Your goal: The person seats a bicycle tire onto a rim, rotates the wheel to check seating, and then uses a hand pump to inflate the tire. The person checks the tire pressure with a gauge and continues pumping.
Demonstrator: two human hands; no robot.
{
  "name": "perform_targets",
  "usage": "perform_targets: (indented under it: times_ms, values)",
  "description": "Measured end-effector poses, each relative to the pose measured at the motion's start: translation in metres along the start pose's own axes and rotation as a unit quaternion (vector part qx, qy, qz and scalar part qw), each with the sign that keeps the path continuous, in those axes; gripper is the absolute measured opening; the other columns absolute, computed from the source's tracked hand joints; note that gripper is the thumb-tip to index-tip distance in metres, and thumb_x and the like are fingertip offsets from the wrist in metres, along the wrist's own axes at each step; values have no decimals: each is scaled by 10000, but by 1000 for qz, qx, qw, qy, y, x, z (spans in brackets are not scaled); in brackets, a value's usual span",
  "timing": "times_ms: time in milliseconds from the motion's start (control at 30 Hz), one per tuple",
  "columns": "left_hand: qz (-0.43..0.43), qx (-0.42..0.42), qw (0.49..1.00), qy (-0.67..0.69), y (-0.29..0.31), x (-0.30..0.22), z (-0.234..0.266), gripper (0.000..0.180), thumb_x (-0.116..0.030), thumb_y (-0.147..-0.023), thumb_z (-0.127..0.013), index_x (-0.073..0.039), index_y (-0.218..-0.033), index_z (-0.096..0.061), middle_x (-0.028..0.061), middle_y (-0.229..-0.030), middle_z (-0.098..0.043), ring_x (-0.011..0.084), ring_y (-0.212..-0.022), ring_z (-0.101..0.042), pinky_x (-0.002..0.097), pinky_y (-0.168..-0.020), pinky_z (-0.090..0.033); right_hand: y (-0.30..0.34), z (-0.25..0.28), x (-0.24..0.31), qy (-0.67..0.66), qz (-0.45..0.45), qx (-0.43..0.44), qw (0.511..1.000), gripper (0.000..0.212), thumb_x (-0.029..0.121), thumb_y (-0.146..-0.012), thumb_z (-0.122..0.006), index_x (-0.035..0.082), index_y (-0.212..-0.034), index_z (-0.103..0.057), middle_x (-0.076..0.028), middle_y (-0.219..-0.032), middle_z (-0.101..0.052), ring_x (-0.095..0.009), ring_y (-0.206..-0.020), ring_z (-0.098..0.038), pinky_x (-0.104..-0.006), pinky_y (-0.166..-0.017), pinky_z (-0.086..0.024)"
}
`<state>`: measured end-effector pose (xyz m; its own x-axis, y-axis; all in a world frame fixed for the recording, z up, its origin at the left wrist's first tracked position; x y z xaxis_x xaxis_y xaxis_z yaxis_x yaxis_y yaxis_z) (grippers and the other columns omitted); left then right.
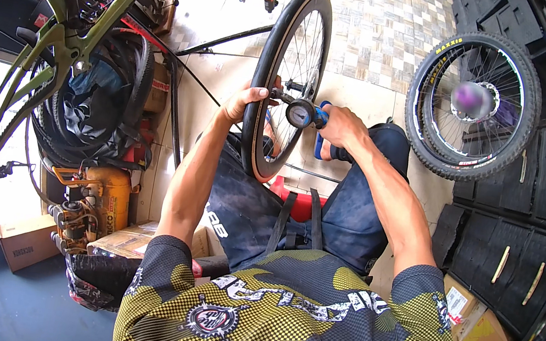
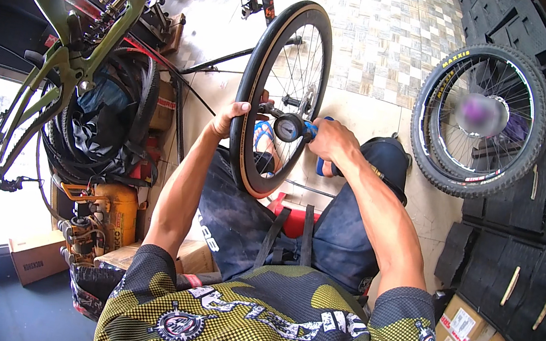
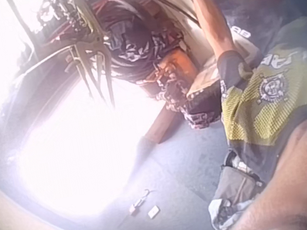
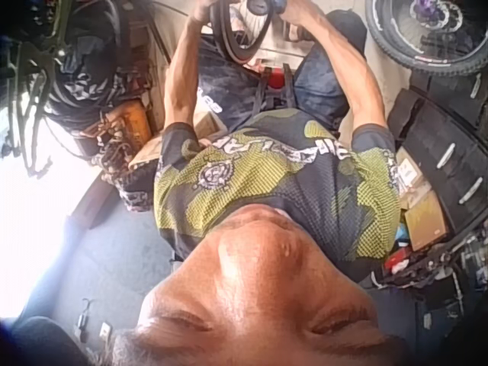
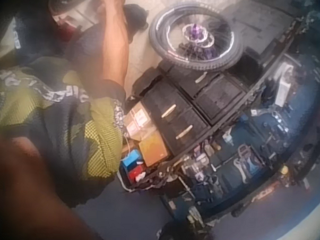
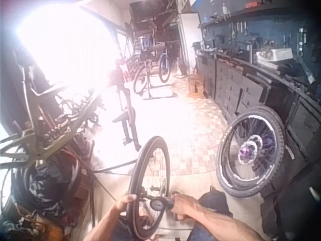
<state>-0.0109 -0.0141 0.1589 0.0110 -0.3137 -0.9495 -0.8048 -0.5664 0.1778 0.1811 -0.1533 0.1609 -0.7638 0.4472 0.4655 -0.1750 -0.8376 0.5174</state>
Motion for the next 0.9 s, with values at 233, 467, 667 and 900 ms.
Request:
perform_targets:
  times_ms: [233,467,667,900]
  values:
    - [3,2,1000,-3,0,-3,-4,798,-565,-768,-773,-25,-1328,-595,130,-1251,-582,246,-1159,-591,426,-1013,-521,-2,-1,-2,8,0,-1,1000,392,186,-865,-612,122,-1233,-729,-188,-1142,-767,-389,-1102,-727,-484,-957,-575]
    - [0,-4,1000,-10,1,-3,-2,776,-563,-770,-768,-24,-1304,-605,123,-1228,-584,237,-1137,-591,417,-1005,-525,-10,-6,-5,10,18,-5,1000,373,229,-883,-623,122,-1226,-725,-204,-1104,-769,-396,-1073,-735,-490,-947,-575]
    - [-4,-3,1000,-7,2,-4,-5,764,-558,-769,-769,-19,-1287,-611,122,-1197,-591,229,-1101,-603,404,-981,-536,-9,-9,-5,4,28,-3,1000,367,262,-891,-619,103,-1203,-730,-216,-1099,-767,-404,-1061,-735,-500,-933,-576]
    - [0,-1,1000,3,6,2,-7,764,-560,-764,-777,-17,-1276,-611,116,-1171,-603,219,-1045,-622,378,-953,-541,1,-9,-4,-2,11,0,1000,356,248,-887,-611,98,-1183,-740,-221,-1112,-764,-409,-1072,-735,-497,-933,-580]
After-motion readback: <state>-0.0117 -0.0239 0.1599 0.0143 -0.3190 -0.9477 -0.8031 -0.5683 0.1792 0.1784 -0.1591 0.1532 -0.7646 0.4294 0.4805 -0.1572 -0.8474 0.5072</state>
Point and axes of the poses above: each hand's wrist, its own y-axis away from the middle knuckle, its own z-axis out of the back of the hand, x = y × z, the point moved 8 cm from there along -y, towards the middle knuckle
